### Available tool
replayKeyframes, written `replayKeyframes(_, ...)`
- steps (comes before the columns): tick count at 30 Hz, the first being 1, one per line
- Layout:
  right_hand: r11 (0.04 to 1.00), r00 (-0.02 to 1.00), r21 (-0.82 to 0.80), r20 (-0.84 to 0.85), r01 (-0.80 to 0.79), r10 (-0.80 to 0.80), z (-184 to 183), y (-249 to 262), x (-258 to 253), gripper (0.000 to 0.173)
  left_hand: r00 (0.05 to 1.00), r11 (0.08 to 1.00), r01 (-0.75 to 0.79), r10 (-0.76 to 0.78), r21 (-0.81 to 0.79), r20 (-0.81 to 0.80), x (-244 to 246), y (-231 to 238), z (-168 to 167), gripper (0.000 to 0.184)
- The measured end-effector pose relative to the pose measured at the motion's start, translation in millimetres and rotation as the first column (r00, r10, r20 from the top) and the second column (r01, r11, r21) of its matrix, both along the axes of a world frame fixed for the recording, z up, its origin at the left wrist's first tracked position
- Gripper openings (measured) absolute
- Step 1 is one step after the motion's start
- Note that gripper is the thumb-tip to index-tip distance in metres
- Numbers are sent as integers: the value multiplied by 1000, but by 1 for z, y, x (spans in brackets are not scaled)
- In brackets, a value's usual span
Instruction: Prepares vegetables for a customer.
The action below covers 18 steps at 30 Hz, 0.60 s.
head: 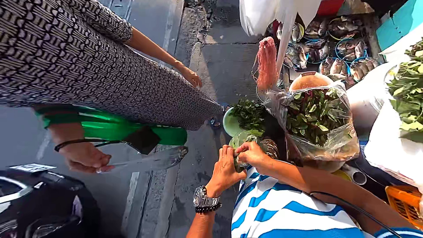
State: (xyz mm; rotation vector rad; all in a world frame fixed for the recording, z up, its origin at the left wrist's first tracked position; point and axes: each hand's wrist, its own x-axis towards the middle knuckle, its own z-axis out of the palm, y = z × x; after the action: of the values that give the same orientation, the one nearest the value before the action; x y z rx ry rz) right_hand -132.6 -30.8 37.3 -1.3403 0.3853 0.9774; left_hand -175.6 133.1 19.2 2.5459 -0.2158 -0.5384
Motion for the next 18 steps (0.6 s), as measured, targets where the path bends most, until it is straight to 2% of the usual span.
replayKeyframes(3,995,990,74,-131,66,-56,10,3,-1,25,998,999,-53,53,1,39,-10,1,-3,79)
replayKeyframes(5,988,989,135,-137,80,-61,17,7,1,24,976,996,-85,85,-8,201,-10,3,-8,59)
replayKeyframes(7,979,998,200,-61,47,-35,20,6,6,25,949,998,-59,68,-37,309,-2,11,-7,38)
replayKeyframes(9,979,985,198,171,-45,10,13,-1,11,31,951,998,-33,47,-50,307,14,27,3,30)
replayKeyframes(11,994,873,-9,478,-108,99,-5,-19,19,36,953,998,-43,51,-35,297,35,48,17,31)
replayKeyframes(13,942,727,-334,637,-40,257,-34,-60,30,37,949,999,-48,47,-7,311,59,68,35,36)
replayKeyframes(14,868,710,-496,620,24,335,-50,-88,33,37,945,999,-45,39,9,324,71,74,48,38)
replayKeyframes(16,669,796,-739,448,74,408,-81,-151,29,38,932,998,-45,23,53,361,91,84,77,40)
replayKeyframes(18,553,918,-833,200,-26,344,-106,-207,13,42,925,994,-71,34,83,379,106,89,104,39)
